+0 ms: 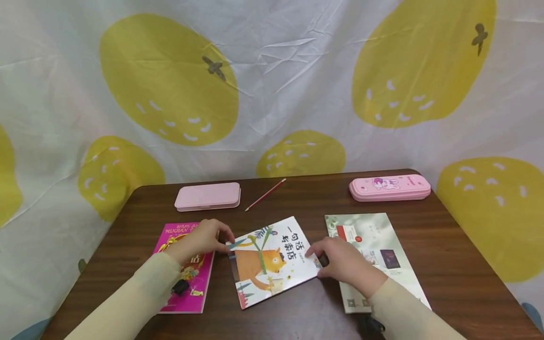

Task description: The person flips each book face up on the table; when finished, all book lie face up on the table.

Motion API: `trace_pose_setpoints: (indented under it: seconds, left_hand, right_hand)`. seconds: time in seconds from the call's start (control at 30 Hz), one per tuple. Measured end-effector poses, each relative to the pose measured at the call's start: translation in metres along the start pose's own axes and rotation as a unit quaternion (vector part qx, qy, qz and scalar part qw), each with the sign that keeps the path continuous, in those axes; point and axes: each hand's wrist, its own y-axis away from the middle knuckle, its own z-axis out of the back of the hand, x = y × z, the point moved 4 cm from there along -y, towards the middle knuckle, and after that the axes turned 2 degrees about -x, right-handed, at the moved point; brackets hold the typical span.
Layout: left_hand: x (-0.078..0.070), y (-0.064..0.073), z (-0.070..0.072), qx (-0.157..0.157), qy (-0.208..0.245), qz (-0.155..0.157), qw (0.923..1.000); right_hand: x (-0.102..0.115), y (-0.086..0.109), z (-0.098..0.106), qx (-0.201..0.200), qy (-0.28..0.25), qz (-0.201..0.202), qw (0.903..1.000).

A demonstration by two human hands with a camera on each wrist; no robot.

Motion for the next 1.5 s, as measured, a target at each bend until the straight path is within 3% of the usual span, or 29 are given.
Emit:
trace_pose_setpoints:
  seconds: [0.3, 0.5, 0.83, 0.97, 1.13, 1.3, 1.5]
  left_hand:
    - [0.000, 0.019, -0.002, 0.038, 0.018, 0.018, 0.9990]
    - [0.001, 0.031, -0.005, 0.045, 0.026, 0.005, 0.9986]
    - [0.001, 0.047, -0.010, 0.042, 0.060, 0.006, 0.9973]
    - [-0.004, 0.056, -0.016, 0.047, 0.066, -0.015, 0.9966]
    - [-0.013, 0.066, -0.024, 0.032, 0.079, -0.045, 0.9953]
    - [-0.020, 0.075, -0.030, 0.025, 0.093, -0.055, 0.9938]
    - [-0.027, 0.080, -0.038, 0.015, 0.082, -0.058, 0.9948]
  right_hand:
    - [-0.007, -0.011, 0.006, -0.006, -0.015, -0.010, 0.9998]
    - [-0.008, -0.017, 0.009, -0.005, -0.027, -0.010, 0.9996]
    - [-0.020, -0.041, 0.012, 0.007, -0.036, 0.006, 0.9993]
    - [-0.027, -0.051, 0.014, 0.006, -0.037, 0.015, 0.9992]
    - [-0.031, -0.061, 0.017, 0.002, -0.034, -0.003, 0.9994]
    - [-0.032, -0.071, 0.016, -0.007, -0.024, -0.004, 0.9997]
    - [-0.031, -0.082, 0.014, -0.031, -0.013, 0.026, 0.9991]
